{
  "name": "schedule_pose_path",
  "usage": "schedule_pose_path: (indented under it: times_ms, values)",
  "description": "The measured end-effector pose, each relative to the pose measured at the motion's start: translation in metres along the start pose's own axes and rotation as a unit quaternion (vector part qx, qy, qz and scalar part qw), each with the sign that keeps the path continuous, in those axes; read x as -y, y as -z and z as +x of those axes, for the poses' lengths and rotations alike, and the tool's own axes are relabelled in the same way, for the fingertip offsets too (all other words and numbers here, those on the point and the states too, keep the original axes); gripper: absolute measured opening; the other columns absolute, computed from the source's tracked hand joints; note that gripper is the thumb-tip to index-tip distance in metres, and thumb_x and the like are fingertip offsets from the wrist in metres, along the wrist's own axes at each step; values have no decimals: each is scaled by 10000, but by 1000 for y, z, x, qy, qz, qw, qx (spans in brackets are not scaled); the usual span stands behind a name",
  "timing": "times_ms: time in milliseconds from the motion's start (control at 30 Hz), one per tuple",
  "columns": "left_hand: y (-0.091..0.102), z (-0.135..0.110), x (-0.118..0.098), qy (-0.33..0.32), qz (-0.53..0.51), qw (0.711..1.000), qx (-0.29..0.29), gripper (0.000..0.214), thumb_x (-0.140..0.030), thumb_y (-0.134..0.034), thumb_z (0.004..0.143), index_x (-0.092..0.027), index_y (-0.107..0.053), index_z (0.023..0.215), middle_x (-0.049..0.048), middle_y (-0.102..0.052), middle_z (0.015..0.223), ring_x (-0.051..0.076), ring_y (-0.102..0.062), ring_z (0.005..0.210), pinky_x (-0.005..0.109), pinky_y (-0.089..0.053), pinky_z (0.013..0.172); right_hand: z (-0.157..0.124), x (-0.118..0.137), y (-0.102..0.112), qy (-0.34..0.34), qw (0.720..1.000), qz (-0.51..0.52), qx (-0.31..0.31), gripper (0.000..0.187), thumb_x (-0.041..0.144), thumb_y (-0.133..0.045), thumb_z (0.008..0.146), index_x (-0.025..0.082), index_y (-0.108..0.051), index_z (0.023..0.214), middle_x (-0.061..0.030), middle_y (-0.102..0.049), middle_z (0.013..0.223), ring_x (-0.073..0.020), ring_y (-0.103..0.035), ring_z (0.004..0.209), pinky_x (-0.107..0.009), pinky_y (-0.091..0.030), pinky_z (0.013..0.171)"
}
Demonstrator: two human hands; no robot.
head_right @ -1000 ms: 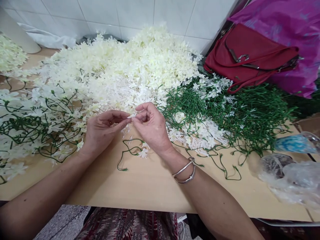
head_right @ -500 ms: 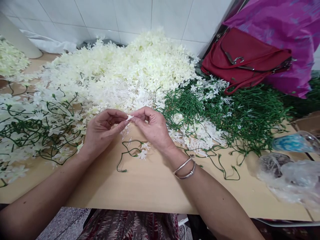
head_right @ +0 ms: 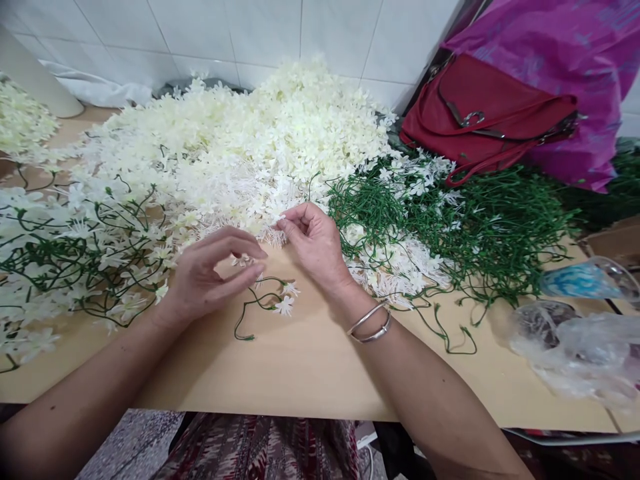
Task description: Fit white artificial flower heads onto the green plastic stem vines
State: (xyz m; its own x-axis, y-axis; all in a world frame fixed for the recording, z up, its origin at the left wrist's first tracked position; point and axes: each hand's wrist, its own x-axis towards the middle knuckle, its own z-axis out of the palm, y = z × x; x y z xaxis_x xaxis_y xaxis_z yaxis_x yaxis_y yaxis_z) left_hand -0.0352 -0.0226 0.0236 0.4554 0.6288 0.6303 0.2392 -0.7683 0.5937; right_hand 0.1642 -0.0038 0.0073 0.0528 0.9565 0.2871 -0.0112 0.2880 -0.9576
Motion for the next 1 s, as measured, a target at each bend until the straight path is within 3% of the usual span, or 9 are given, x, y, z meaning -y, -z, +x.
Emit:
schedule_pose_path:
  times_ms: [100,200,433,567,633,800,900,1000]
  values:
    - [-2,-1,-2,-47,-15,993,108,71,-255,-758,938,-216,-722,986,56,-707,1004,171,-689,933,296,-554,833,2,-2,4,1,1000,-11,-17,152,304,-767,867,226,-636,867,5,-726,796,-164,-701,793,-315,-544,754]
    - [-3,-2,-2,-53,-20,984,168,182,-365,-801,908,-211,-705,925,52,-692,996,173,-673,904,306,-542,830,4,-4,6,16,999,-18,-26,169,319,-763,865,230,-619,867,16,-699,777,-153,-689,765,-307,-541,741]
    - [-2,-6,11,-16,108,982,151,159,-319,-725,965,-214,-714,1085,76,-680,1138,225,-664,1050,378,-480,931,7,-9,8,11,999,-5,-32,163,301,-756,856,231,-608,871,34,-677,760,-135,-678,725,-294,-542,723]
    - [-7,-8,15,0,122,978,168,80,-303,-719,975,-237,-752,944,36,-712,1073,208,-682,996,380,-443,934,6,-8,7,6,1000,-7,-27,146,278,-752,849,229,-615,866,33,-679,756,-134,-671,722,-293,-548,720]
    - [-8,-7,14,22,98,986,136,85,-270,-697,986,-233,-744,926,23,-738,1015,192,-697,958,357,-460,908,5,-6,7,3,1000,-3,-31,154,284,-760,844,228,-616,860,33,-680,766,-130,-664,724,-291,-550,727]
    - [-3,-1,10,163,35,984,-60,88,-292,-739,936,-219,-720,890,-12,-731,765,135,-660,666,258,-494,646,5,-3,6,-10,999,37,-30,218,345,-807,825,226,-630,871,39,-669,761,-121,-657,718,-275,-531,723]
    - [0,0,11,233,-16,965,-117,151,-351,-735,938,-208,-713,897,-7,-711,719,129,-669,614,239,-492,576,5,3,5,-32,997,63,13,285,431,-838,815,227,-648,880,36,-666,761,-124,-652,716,-282,-539,744]
    - [0,0,12,260,-42,953,-149,190,-390,-749,928,-206,-707,913,-1,-709,735,134,-709,638,225,-506,567,2,12,5,-59,990,92,91,329,473,-870,789,223,-679,887,14,-695,824,-125,-650,723,-291,-558,767]
